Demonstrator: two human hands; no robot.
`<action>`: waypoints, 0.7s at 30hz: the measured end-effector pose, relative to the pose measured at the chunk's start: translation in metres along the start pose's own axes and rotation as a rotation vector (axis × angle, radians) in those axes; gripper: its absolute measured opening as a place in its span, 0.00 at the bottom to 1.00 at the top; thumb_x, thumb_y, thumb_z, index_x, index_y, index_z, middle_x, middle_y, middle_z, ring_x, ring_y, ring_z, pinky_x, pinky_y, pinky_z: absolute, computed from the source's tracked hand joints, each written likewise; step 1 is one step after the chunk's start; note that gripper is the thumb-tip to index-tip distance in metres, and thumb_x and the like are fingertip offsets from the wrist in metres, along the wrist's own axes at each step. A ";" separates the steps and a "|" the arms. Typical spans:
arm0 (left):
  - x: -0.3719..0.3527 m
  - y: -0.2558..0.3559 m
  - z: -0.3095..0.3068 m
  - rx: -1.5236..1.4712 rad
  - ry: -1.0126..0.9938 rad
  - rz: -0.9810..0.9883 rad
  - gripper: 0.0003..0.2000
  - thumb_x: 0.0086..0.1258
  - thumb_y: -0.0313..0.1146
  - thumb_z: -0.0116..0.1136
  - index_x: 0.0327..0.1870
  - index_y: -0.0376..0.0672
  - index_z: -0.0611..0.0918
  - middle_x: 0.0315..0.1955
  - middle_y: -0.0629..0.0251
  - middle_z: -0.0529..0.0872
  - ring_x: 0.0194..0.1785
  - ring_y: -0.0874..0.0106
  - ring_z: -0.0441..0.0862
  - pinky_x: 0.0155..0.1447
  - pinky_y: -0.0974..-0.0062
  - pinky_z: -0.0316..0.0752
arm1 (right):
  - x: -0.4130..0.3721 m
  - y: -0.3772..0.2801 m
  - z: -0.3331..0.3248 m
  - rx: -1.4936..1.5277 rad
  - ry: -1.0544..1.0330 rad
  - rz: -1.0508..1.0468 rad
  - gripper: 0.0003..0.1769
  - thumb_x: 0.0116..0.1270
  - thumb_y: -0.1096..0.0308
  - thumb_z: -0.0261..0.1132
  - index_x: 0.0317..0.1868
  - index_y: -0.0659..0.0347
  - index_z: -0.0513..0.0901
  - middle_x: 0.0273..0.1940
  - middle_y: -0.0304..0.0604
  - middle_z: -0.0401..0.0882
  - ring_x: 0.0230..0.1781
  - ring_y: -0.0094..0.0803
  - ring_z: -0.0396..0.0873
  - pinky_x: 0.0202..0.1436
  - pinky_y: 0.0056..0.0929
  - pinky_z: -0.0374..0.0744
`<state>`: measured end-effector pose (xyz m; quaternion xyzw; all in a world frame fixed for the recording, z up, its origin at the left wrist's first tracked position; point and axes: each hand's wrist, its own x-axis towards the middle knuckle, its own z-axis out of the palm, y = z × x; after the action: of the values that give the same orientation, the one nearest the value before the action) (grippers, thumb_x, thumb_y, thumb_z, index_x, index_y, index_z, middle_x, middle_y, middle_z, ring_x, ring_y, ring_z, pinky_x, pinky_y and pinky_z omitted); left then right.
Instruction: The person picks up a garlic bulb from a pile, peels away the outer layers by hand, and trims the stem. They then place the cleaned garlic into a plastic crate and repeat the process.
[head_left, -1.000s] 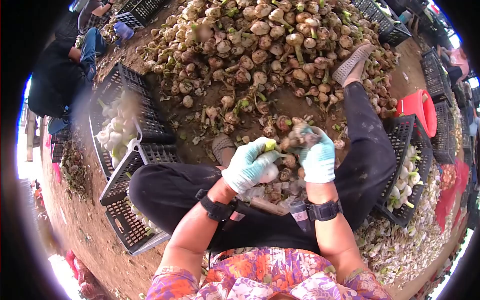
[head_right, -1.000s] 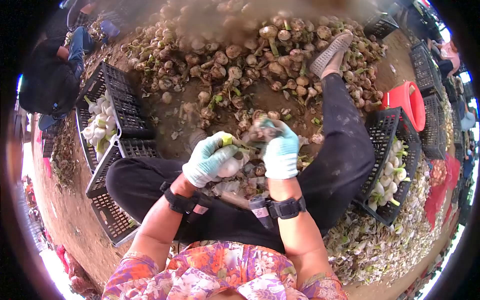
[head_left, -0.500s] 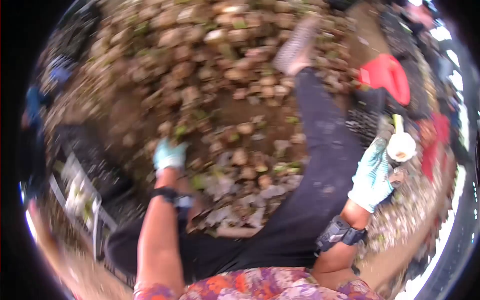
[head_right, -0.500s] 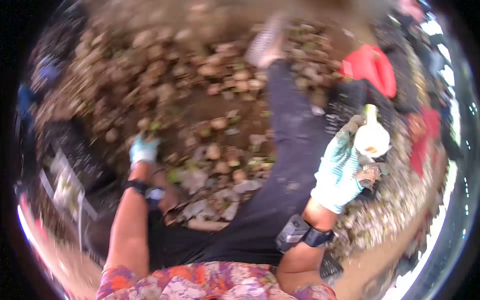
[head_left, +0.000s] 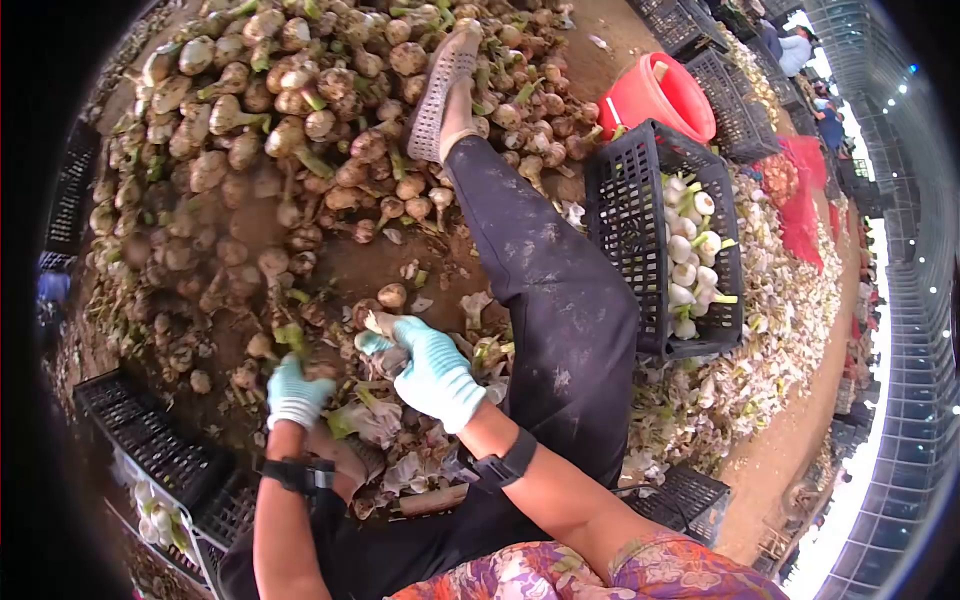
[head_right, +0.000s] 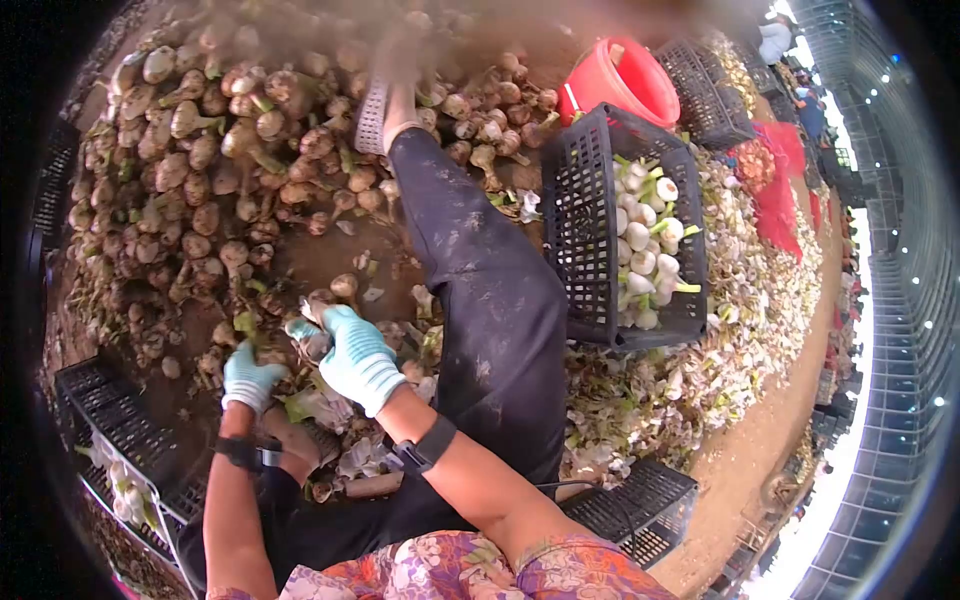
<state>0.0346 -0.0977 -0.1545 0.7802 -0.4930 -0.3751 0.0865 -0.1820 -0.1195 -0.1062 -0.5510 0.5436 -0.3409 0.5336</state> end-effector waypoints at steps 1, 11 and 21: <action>-0.027 0.046 -0.013 0.099 -0.009 0.057 0.21 0.41 0.35 0.63 0.40 0.39 0.77 0.26 0.57 0.83 0.31 0.62 0.81 0.39 0.70 0.74 | -0.005 -0.002 0.004 -0.358 0.064 -0.196 0.13 0.60 0.71 0.58 0.45 0.64 0.76 0.37 0.47 0.79 0.29 0.36 0.76 0.32 0.29 0.74; -0.135 0.093 -0.010 -0.133 0.214 0.491 0.37 0.41 0.24 0.64 0.60 0.39 0.66 0.44 0.57 0.79 0.45 0.68 0.78 0.52 0.74 0.71 | -0.055 -0.026 0.000 -0.260 -0.086 -0.299 0.10 0.49 0.77 0.55 0.34 0.65 0.77 0.35 0.58 0.75 0.39 0.54 0.73 0.42 0.42 0.73; -0.165 0.070 -0.036 -0.598 -0.239 0.325 0.39 0.47 0.23 0.64 0.64 0.39 0.61 0.39 0.73 0.77 0.39 0.82 0.73 0.46 0.83 0.70 | -0.067 -0.051 -0.007 -0.350 -0.442 -0.548 0.07 0.53 0.71 0.58 0.32 0.65 0.74 0.29 0.55 0.75 0.31 0.53 0.75 0.33 0.43 0.73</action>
<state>-0.0287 -0.0034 -0.0116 0.5826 -0.4854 -0.5727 0.3114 -0.1882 -0.0645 -0.0426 -0.8186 0.2981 -0.2459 0.4249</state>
